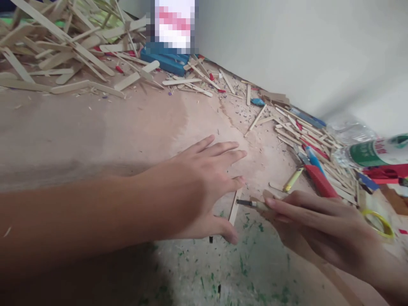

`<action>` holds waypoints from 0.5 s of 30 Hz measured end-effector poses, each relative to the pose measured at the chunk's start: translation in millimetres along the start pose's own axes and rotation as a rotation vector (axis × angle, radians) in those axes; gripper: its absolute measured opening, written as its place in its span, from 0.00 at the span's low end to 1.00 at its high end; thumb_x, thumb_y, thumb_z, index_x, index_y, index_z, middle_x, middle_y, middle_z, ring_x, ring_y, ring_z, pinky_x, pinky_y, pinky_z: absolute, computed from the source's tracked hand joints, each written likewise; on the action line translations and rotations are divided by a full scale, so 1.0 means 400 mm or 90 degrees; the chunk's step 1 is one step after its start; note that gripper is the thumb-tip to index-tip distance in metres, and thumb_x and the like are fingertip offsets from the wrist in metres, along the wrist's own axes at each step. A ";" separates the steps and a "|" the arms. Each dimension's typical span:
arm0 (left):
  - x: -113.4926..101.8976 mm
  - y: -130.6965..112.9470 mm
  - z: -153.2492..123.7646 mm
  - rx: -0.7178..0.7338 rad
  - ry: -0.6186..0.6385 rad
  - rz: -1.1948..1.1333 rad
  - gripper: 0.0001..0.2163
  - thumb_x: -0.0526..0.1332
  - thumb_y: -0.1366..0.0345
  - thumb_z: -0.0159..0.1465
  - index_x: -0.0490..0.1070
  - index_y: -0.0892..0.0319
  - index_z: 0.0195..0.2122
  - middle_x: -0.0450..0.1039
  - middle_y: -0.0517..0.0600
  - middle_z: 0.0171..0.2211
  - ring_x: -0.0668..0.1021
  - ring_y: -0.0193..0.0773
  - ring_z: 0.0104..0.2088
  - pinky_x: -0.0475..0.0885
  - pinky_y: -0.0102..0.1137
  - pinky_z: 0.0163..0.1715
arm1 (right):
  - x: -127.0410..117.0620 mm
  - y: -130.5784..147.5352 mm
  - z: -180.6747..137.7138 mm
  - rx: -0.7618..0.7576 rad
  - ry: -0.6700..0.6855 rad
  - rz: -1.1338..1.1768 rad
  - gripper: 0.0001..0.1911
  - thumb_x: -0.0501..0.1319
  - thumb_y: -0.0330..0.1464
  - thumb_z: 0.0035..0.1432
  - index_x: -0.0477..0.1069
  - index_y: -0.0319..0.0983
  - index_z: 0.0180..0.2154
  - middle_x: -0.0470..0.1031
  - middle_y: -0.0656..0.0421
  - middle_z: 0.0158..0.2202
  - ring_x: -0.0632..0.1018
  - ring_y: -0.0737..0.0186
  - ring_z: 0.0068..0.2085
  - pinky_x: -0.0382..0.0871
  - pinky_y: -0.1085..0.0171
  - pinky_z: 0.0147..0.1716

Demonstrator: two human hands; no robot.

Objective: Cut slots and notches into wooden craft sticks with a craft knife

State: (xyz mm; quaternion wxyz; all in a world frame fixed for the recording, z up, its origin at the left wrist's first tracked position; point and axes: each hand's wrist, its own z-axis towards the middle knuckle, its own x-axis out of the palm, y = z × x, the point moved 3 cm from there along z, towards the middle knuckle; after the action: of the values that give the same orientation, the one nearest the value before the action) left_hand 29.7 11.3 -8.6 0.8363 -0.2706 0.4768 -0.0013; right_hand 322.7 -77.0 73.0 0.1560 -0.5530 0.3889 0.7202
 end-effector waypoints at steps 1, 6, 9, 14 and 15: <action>-0.004 -0.001 -0.001 0.006 -0.002 0.000 0.44 0.85 0.28 0.71 0.91 0.56 0.75 0.75 0.68 0.88 0.74 0.68 0.90 0.64 0.64 0.94 | 0.000 0.002 0.000 -0.001 -0.007 0.002 0.24 0.61 0.24 0.91 0.84 0.47 0.75 0.90 0.58 0.45 0.90 0.67 0.34 0.83 0.74 0.36; -0.022 -0.007 0.003 0.020 0.013 -0.004 0.42 0.88 0.32 0.70 0.91 0.58 0.74 0.76 0.70 0.87 0.75 0.71 0.90 0.66 0.68 0.94 | -0.023 0.025 0.017 0.038 -0.003 0.004 0.26 0.63 0.26 0.92 0.83 0.50 0.79 0.85 0.61 0.40 0.86 0.66 0.31 0.78 0.70 0.30; -0.033 -0.016 0.003 0.011 0.046 0.001 0.41 0.86 0.34 0.74 0.88 0.58 0.76 0.74 0.70 0.89 0.73 0.72 0.91 0.64 0.70 0.94 | -0.047 0.044 0.043 0.041 0.023 -0.002 0.30 0.62 0.28 0.93 0.77 0.54 0.86 0.86 0.61 0.40 0.85 0.65 0.29 0.75 0.68 0.27; -0.056 -0.038 0.007 -0.022 0.066 -0.018 0.31 0.76 0.56 0.85 0.78 0.58 0.84 0.76 0.66 0.87 0.75 0.67 0.89 0.62 0.73 0.93 | -0.087 0.061 0.048 0.037 0.045 -0.053 0.30 0.61 0.31 0.95 0.75 0.55 0.88 0.89 0.60 0.40 0.88 0.62 0.29 0.75 0.63 0.26; -0.062 -0.042 0.010 -0.025 0.051 -0.022 0.26 0.72 0.62 0.85 0.80 0.59 0.82 0.81 0.65 0.83 0.81 0.65 0.84 0.68 0.70 0.89 | -0.093 0.062 0.041 0.045 0.039 -0.064 0.28 0.61 0.32 0.95 0.78 0.55 0.86 0.92 0.59 0.42 0.90 0.61 0.31 0.77 0.62 0.28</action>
State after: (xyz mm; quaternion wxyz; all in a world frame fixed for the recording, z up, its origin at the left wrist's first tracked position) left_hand 23.5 5.3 20.1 0.8109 -0.2949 0.5052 -0.0169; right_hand 308.1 -73.2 118.3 0.1994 -0.5879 0.3905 0.6798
